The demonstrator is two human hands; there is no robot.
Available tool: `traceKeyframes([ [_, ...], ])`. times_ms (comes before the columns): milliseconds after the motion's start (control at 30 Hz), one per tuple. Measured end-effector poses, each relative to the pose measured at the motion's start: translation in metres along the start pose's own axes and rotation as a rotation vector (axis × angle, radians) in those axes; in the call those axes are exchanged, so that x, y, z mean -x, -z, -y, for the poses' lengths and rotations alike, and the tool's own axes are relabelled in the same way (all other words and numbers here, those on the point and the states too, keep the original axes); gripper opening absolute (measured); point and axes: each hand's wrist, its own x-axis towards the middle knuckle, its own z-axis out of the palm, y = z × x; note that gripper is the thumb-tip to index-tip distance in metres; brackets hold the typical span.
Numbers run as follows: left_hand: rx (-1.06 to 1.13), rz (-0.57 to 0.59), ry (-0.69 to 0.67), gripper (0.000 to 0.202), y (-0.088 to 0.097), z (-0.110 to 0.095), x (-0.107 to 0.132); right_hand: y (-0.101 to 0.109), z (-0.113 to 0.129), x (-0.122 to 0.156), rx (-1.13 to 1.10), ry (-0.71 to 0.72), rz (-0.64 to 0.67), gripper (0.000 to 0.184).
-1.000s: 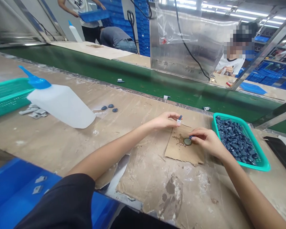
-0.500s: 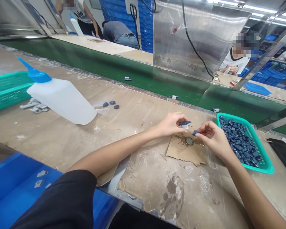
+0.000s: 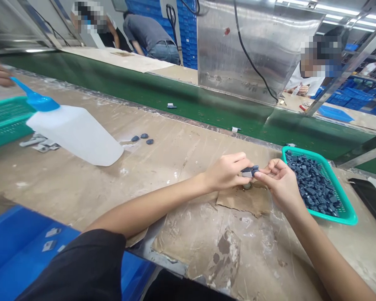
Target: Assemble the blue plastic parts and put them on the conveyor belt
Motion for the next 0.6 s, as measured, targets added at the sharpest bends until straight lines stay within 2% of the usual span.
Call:
traceKeyframes([
  [133, -0.122, -0.022, -0.054, 0.019, -0.001, -0.006, 0.004, -0.006, -0.007, 0.003, 0.065, 0.083, -0.012, 0.041],
  [233, -0.122, 0.028, -0.039, 0.023, -0.007, 0.001, -0.002, -0.001, -0.005, -0.005, 0.251, 0.154, 0.002, 0.034],
  [333, -0.106, 0.159, 0.089, 0.026, -0.015, 0.035, -0.027, 0.024, 0.006, -0.019, 0.622, 0.347, -0.034, 0.021],
  [400, -0.169, 0.261, 0.270, 0.025, -0.020, 0.069, -0.049, 0.051, 0.015, -0.029, 0.909, 0.455, -0.130, 0.019],
  [500, -0.260, 0.287, 0.559, 0.021, -0.019, 0.118, -0.078, 0.094, 0.020, -0.041, 1.203, 0.400, -0.204, 0.021],
  [567, -0.293, 0.256, 0.627, 0.026, -0.010, 0.134, -0.089, 0.114, 0.020, -0.046, 1.263, 0.327, -0.189, 0.021],
  [600, -0.299, 0.227, 0.622, 0.029, -0.003, 0.136, -0.091, 0.120, 0.021, -0.047, 1.256, 0.301, -0.189, 0.020],
])
